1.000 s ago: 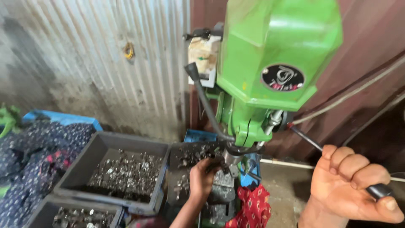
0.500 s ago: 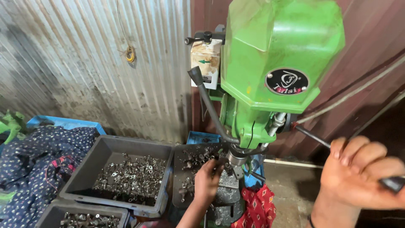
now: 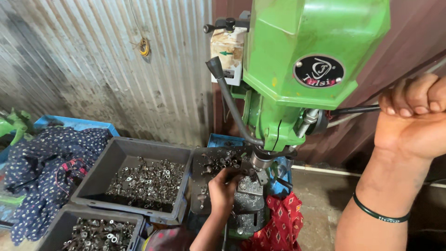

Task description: The person operates a green drill press in a workshop. They repeatedly pick small metal parts from a bin, place them under the drill bit, and use the lever to lower the drill for processing before moving the parts aside.

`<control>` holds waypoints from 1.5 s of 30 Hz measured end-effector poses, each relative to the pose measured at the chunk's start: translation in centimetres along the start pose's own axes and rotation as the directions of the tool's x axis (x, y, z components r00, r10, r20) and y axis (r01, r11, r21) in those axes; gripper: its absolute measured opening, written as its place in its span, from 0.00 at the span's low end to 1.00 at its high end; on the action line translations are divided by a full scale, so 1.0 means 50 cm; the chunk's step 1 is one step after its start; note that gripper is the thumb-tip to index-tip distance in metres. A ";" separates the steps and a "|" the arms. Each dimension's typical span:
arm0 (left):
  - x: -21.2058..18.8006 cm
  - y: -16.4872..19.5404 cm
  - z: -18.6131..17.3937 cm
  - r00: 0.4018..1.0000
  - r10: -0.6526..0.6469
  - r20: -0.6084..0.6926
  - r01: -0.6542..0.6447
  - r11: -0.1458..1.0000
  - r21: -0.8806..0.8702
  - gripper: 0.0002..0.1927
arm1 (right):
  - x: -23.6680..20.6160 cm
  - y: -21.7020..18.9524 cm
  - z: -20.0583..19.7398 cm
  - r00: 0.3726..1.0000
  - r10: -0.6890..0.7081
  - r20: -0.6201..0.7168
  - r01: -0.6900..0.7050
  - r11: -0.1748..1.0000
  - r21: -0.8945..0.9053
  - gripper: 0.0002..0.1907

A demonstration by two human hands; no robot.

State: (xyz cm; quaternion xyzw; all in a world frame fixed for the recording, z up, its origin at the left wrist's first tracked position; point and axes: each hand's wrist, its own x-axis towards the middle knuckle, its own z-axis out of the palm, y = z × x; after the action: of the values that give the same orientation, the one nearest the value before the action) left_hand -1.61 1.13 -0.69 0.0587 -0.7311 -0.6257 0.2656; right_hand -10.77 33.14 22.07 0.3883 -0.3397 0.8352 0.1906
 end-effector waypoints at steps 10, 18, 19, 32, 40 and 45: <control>-0.002 -0.007 0.033 0.981 0.195 0.009 -0.190 0.943 0.272 0.09 | -0.010 -0.014 0.079 0.990 0.063 -0.129 -0.004 0.911 0.412 0.21; 0.038 0.005 0.024 0.897 0.441 0.033 -0.404 0.787 0.467 0.10 | -0.243 0.032 0.032 0.948 -0.284 -0.143 0.253 0.946 -0.204 0.32; 0.041 0.004 0.023 0.894 0.446 0.043 -0.408 0.772 0.487 0.11 | -0.251 0.042 0.007 0.945 -0.311 -0.103 0.292 0.942 -0.166 0.32; 0.042 -0.011 0.011 0.911 0.400 0.102 -0.397 0.779 0.485 0.11 | -0.269 0.059 -0.048 0.935 -0.327 -0.136 0.329 0.944 -0.009 0.34; 0.060 0.032 -0.036 0.871 0.456 0.186 -0.488 0.753 0.442 0.10 | -0.005 0.008 0.021 0.949 0.158 -0.272 0.059 0.760 0.648 0.23; 0.045 0.029 -0.112 0.842 0.499 -0.205 -0.280 0.729 0.625 0.15 | 0.054 0.004 0.004 0.997 0.066 -0.043 -0.070 0.993 -0.100 0.26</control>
State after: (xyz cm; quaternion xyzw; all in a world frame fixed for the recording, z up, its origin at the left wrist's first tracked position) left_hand -0.56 -4.48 1.80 0.0912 -0.8183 -0.2838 0.4915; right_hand -12.50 32.99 24.19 0.3497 -0.3908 0.8303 0.1885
